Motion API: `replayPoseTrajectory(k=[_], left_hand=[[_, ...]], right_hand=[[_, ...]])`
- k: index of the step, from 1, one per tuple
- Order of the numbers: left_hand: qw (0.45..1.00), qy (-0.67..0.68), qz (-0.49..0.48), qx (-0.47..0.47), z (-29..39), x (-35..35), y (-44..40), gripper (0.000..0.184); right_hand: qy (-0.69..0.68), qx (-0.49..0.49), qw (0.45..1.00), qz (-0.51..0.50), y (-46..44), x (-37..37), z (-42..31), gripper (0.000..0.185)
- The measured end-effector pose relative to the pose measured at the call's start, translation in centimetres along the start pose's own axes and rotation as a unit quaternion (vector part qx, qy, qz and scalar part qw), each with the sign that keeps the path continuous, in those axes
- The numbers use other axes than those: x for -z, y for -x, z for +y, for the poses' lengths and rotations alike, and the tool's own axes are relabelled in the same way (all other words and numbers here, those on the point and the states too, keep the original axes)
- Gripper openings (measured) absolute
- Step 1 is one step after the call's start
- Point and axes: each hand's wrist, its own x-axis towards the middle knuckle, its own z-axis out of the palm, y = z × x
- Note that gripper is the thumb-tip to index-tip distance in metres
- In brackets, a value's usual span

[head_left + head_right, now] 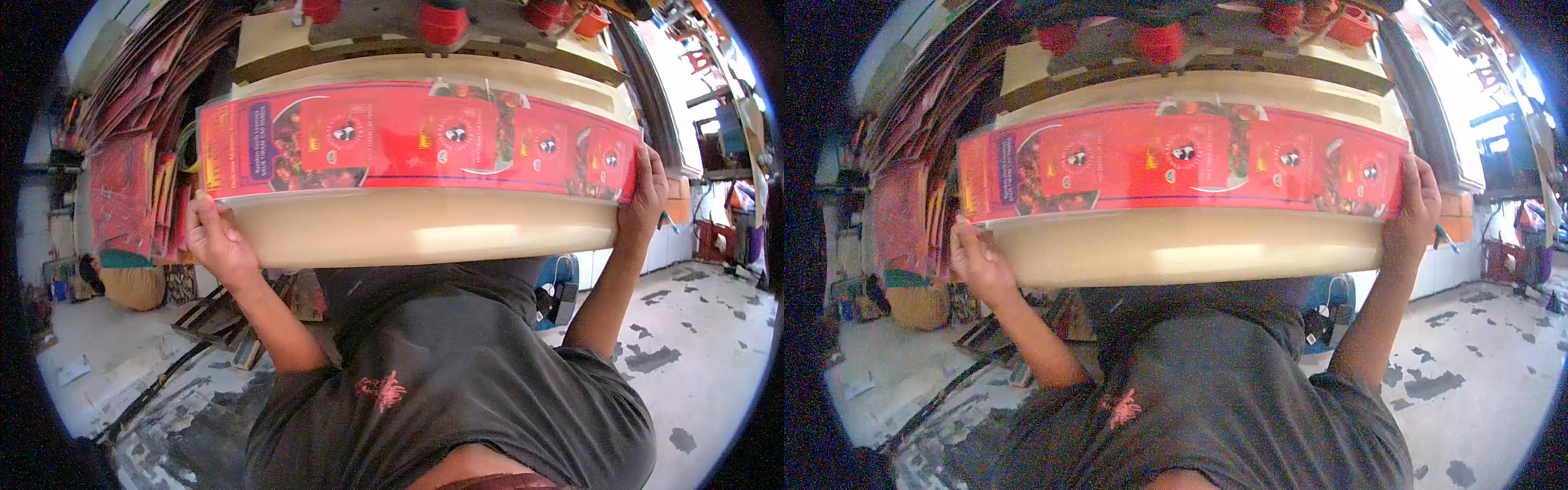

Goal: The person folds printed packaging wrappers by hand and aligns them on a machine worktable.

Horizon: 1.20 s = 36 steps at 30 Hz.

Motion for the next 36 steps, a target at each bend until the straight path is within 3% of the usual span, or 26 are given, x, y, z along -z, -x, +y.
replayPoseTrajectory(k=[1, 3, 4, 5, 8, 11, 17, 20, 23, 25, 29, 36], left_hand=[[1.000, -0.004, 0.006, -0.007, 0.1, 0.1, 0.0, 0.014], [0.999, 0.002, -0.004, 0.042, 0.1, 0.5, -0.2, 0.017], [0.998, 0.037, 0.022, 0.054, -0.3, 0.4, -0.3, 0.019], [0.998, 0.030, 0.031, 0.044, -0.1, 0.5, -0.3, 0.019], [0.991, 0.111, -0.059, 0.046, 0.5, 0.5, -0.3, 0.017], [0.995, 0.078, 0.025, 0.063, 1.3, -1.0, -0.1, 0.017], [0.996, 0.060, -0.036, 0.054, 1.6, -0.6, -0.7, 0.024], [0.994, 0.051, -0.055, 0.084, 2.1, -0.1, -1.1, 0.021], [0.994, 0.037, -0.065, 0.079, 2.5, 0.7, -2.5, 0.017], [0.985, -0.026, -0.128, 0.116, 3.7, 0.7, -3.1, 0.013], [0.976, -0.046, -0.161, 0.137, 4.3, 1.1, -3.6, 0.016], [0.975, 0.054, -0.160, 0.143, 4.5, 0.1, -3.2, 0.028]], right_hand=[[-0.007, 0.000, 1.000, -0.007, -0.1, 0.2, 0.1, 0.027], [0.134, 0.093, 0.985, -0.049, -0.3, 0.7, 0.3, 0.029], [0.374, 0.316, 0.867, -0.092, 0.0, 1.0, 0.1, 0.030], [0.135, 0.099, 0.985, -0.050, -0.4, 1.3, 1.0, 0.029], [-0.011, -0.020, 0.999, -0.037, -0.4, 1.0, 0.8, 0.027], [0.070, 0.051, 0.995, -0.051, 0.4, -0.1, -0.2, 0.027], [-0.003, -0.001, 0.999, -0.044, -0.2, 0.6, 0.6, 0.031], [0.130, 0.101, 0.985, -0.043, -0.1, 0.3, 0.5, 0.030], [0.148, 0.115, 0.981, -0.052, -0.3, 0.4, 0.2, 0.029], [0.057, 0.023, 0.995, -0.078, -0.3, 0.2, -0.4, 0.030], [0.026, 0.000, 0.997, -0.078, -0.2, -0.2, -0.4, 0.029], [-0.023, -0.009, 0.995, -0.093, -0.3, 0.0, -0.3, 0.026]])
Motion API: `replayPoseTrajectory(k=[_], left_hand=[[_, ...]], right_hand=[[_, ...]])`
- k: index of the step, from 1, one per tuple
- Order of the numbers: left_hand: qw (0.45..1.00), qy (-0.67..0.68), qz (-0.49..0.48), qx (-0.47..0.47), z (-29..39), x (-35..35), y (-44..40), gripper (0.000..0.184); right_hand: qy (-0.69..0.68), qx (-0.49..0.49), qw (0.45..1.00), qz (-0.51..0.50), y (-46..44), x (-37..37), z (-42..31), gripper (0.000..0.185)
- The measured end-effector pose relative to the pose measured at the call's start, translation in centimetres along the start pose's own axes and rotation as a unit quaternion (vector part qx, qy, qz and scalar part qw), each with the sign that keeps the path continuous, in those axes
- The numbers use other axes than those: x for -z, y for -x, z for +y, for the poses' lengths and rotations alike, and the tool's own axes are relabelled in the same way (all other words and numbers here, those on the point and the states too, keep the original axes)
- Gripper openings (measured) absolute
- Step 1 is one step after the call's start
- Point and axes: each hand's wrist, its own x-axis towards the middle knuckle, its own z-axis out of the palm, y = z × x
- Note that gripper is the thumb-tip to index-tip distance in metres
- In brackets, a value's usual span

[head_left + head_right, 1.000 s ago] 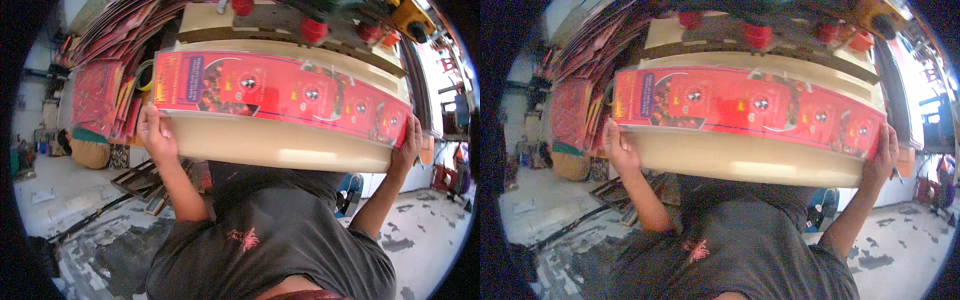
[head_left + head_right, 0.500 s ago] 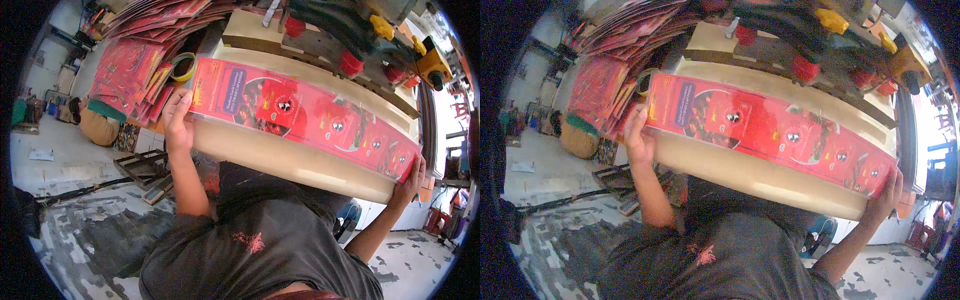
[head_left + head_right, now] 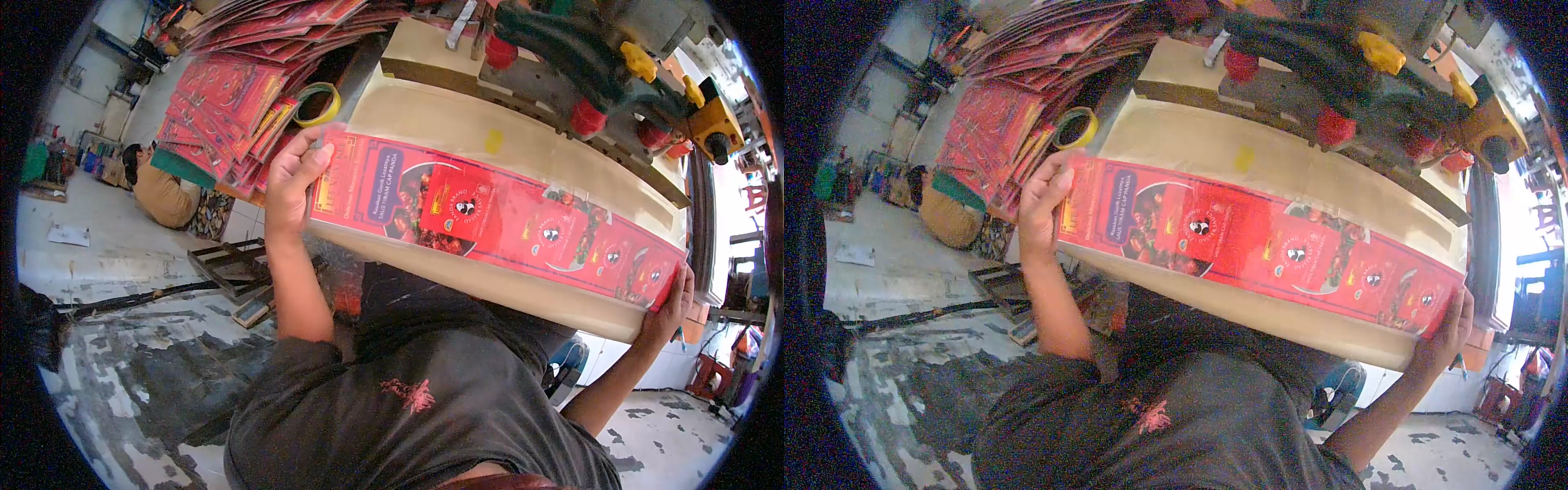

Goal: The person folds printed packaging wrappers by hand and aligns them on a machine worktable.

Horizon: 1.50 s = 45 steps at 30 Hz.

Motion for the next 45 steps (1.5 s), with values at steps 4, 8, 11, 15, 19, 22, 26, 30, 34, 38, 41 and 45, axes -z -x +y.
replayPoseTrajectory(k=[4, 8, 11, 15, 19, 22, 26, 30, 34, 38, 41, 45], left_hand=[[1.000, 0.005, -0.017, -0.012, -0.1, 0.2, 0.1, 0.030], [1.000, 0.013, -0.019, -0.009, -0.5, 0.7, -0.2, 0.031], [1.000, 0.010, -0.020, -0.013, -0.7, 0.8, -0.4, 0.031], [1.000, 0.013, -0.007, -0.024, -0.8, 0.6, -0.4, 0.032], [0.995, -0.088, 0.035, -0.038, -1.1, 0.3, -0.7, 0.037], [0.992, -0.112, 0.050, -0.018, -1.9, 1.2, -0.8, 0.041], [0.981, -0.183, 0.058, -0.023, -1.2, -1.7, 0.0, 0.051], [0.964, -0.262, 0.038, -0.023, -2.1, -0.6, -0.4, 0.048], [0.959, -0.284, 0.013, 0.011, -2.4, -0.6, -0.8, 0.044], [0.953, -0.303, 0.013, 0.010, -2.1, -1.0, -1.5, 0.042], [0.937, -0.348, -0.013, -0.015, -1.9, -0.5, -1.8, 0.041], [0.931, -0.363, -0.029, 0.014, -1.6, -0.4, -1.8, 0.045]], right_hand=[[-0.002, -0.011, 1.000, 0.006, -0.4, 0.6, 0.5, 0.025], [0.003, -0.006, 1.000, 0.011, -0.3, 0.3, 0.2, 0.026], [0.000, -0.013, 1.000, 0.002, -0.4, 0.7, 0.5, 0.026], [0.003, -0.013, 1.000, 0.012, -0.3, -0.1, 0.2, 0.026], [0.126, 0.073, 0.989, 0.006, -0.6, 1.2, 0.6, 0.025], [0.101, 0.047, 0.993, 0.046, -0.2, 0.5, -0.1, 0.025], [0.023, 0.009, 0.996, 0.086, -0.2, 0.6, 0.9, 0.027], [-0.050, -0.040, 0.995, 0.083, 0.0, -0.4, -0.4, 0.029], [-0.070, -0.101, 0.991, 0.052, -0.3, 0.7, -0.9, 0.026], [-0.068, -0.110, 0.991, 0.018, -0.1, 0.5, -2.0, 0.027], [-0.046, -0.096, 0.994, 0.006, 0.2, 0.3, -2.0, 0.031], [0.294, -0.019, 0.956, 0.006, -0.3, 0.1, -2.7, 0.036]])
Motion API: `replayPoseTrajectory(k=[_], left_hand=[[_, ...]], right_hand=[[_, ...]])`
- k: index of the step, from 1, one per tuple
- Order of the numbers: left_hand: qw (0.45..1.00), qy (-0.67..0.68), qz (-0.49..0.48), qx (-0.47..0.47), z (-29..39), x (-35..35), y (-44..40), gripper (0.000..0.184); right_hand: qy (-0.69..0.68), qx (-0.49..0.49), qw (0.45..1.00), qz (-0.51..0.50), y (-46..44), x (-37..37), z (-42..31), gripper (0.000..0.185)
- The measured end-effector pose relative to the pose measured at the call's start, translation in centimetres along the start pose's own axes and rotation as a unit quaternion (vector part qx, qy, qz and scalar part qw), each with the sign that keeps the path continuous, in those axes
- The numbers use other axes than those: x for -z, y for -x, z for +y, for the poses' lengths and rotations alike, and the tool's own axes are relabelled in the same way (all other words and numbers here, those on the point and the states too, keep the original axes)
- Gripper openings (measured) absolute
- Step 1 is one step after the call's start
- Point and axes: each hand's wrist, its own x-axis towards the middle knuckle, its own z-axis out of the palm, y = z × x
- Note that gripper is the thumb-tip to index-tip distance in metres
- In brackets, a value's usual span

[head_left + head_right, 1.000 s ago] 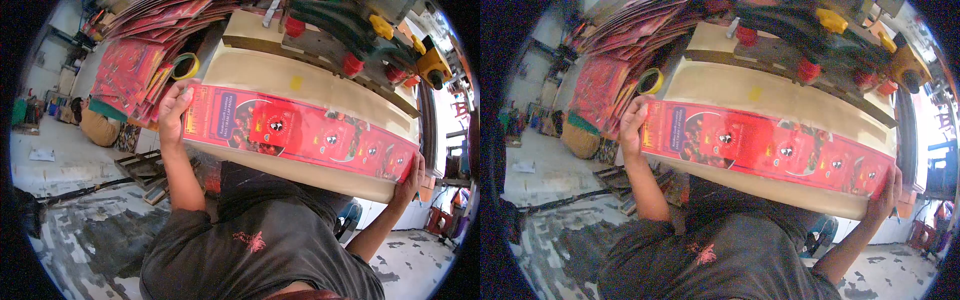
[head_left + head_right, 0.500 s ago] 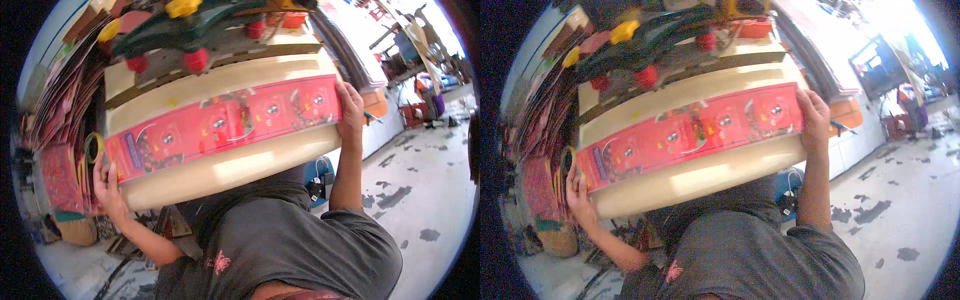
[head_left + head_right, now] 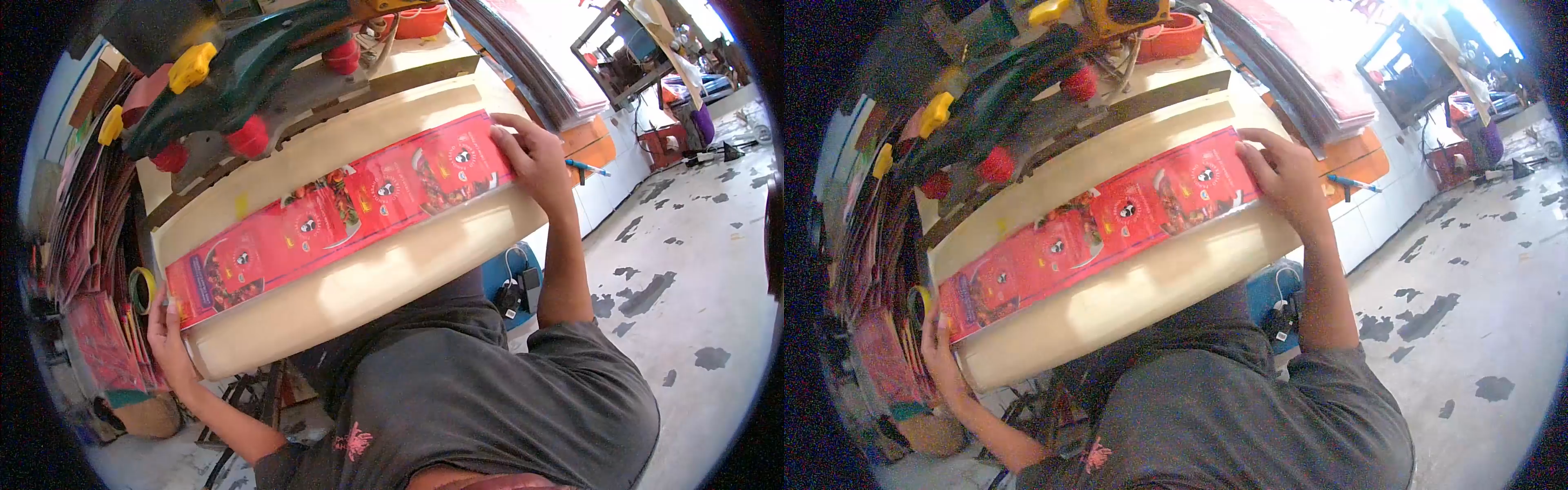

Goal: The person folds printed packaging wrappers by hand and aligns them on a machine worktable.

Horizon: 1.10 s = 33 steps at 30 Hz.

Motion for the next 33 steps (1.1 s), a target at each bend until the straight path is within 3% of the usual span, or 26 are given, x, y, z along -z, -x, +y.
replayPoseTrajectory(k=[1, 3, 7, 10, 12, 16, 25, 33], left_hand=[[1.000, -0.001, -0.001, -0.001, 0.4, 0.2, -0.2, 0.045], [0.996, -0.041, -0.024, 0.075, 1.3, 0.3, -0.4, 0.046], [0.996, -0.061, -0.005, 0.066, 2.5, -0.1, -0.8, 0.047], [0.984, -0.176, -0.019, -0.013, 0.5, -0.5, -3.4, 0.047], [0.969, -0.239, -0.008, -0.069, 0.0, -1.3, -4.5, 0.047], [0.959, -0.276, -0.003, -0.066, 0.2, -2.7, -5.1, 0.048], [0.949, -0.311, 0.007, -0.057, 0.1, -3.5, -6.0, 0.052], [0.949, -0.313, 0.014, -0.029, 0.1, -3.2, -6.2, 0.056]], right_hand=[[0.107, 0.024, 0.994, 0.016, -0.2, -0.2, -0.4, 0.037], [0.105, 0.022, 0.994, 0.023, -0.8, -0.6, -0.5, 0.035], [0.082, 0.034, 0.996, -0.001, -1.6, -0.2, -2.2, 0.030], [0.113, 0.049, 0.991, -0.050, -3.4, -0.3, -1.4, 0.027], [0.160, 0.116, 0.979, -0.054, -4.3, -1.3, -0.2, 0.022], [0.298, 0.145, 0.943, 0.006, -4.4, -2.7, 0.8, 0.026], [0.288, 0.129, 0.947, 0.056, -4.6, -3.7, 1.1, 0.025], [0.260, 0.074, 0.962, 0.027, -5.0, -3.6, 0.5, 0.026]])
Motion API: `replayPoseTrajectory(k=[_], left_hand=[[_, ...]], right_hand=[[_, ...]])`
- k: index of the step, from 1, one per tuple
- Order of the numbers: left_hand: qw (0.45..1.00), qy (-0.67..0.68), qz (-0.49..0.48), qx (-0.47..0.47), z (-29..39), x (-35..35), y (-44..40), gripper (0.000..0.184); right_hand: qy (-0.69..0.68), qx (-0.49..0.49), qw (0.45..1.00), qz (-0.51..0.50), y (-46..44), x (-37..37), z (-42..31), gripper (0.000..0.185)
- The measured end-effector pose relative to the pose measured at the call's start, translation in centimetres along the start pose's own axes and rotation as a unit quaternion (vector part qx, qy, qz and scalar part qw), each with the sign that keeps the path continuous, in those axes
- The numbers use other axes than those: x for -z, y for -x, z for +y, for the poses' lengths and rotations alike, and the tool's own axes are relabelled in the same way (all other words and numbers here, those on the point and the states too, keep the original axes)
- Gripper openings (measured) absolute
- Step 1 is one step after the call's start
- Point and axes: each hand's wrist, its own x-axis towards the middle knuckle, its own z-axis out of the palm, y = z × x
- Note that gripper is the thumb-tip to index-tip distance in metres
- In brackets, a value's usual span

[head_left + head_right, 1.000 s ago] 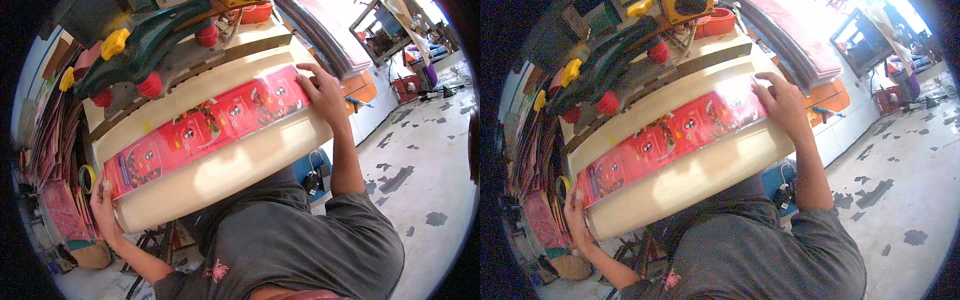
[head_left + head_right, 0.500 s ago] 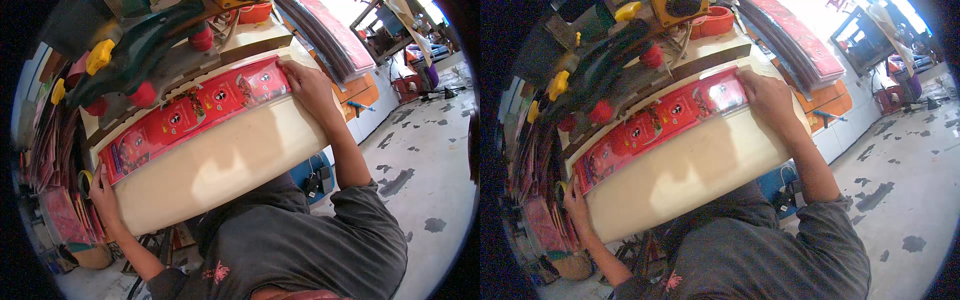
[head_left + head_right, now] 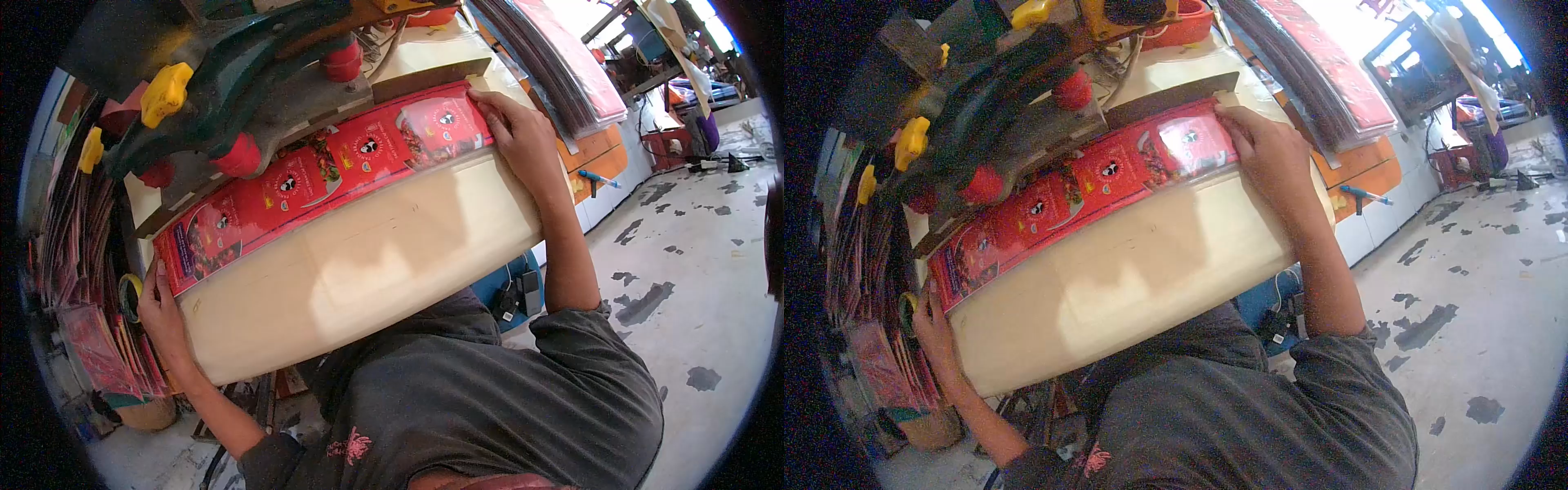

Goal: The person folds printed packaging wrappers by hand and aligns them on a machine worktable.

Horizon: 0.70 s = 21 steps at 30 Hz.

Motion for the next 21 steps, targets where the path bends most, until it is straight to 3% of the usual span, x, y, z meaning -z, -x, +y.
replayPoseTrajectory(k=[6, 8, 9, 10, 11, 18, 21], left_hand=[[1.000, 0.020, 0.009, -0.014, -0.2, -0.3, 0.0, 0.050], [0.997, -0.007, -0.011, 0.072, 1.5, -0.1, 0.1, 0.049], [0.997, 0.046, -0.013, 0.061, 0.1, -0.3, 0.2, 0.049], [0.997, 0.013, 0.001, 0.077, 3.2, 0.4, 0.7, 0.050], [0.999, 0.040, 0.015, 0.024, 2.2, 0.2, 0.6, 0.050], [0.994, 0.057, 0.095, 0.003, 0.8, -0.6, 1.0, 0.038], [0.990, 0.078, 0.114, -0.004, 1.0, -0.6, 0.7, 0.035]], right_hand=[[-0.011, 0.005, 1.000, -0.009, 0.1, 0.1, 0.1, 0.027], [-0.050, -0.024, 0.998, -0.002, 0.0, -0.6, 0.5, 0.028], [-0.072, -0.031, 0.997, -0.007, 0.0, -0.6, -0.2, 0.029], [-0.059, 0.008, 0.998, 0.001, -0.1, -0.6, 0.1, 0.030], [-0.076, -0.003, 0.997, -0.025, -0.1, -0.3, -0.3, 0.030], [-0.030, 0.064, 0.996, -0.045, -0.5, -0.7, 2.0, 0.032], [-0.033, 0.038, 0.997, -0.055, -0.6, -0.2, 0.8, 0.032]])
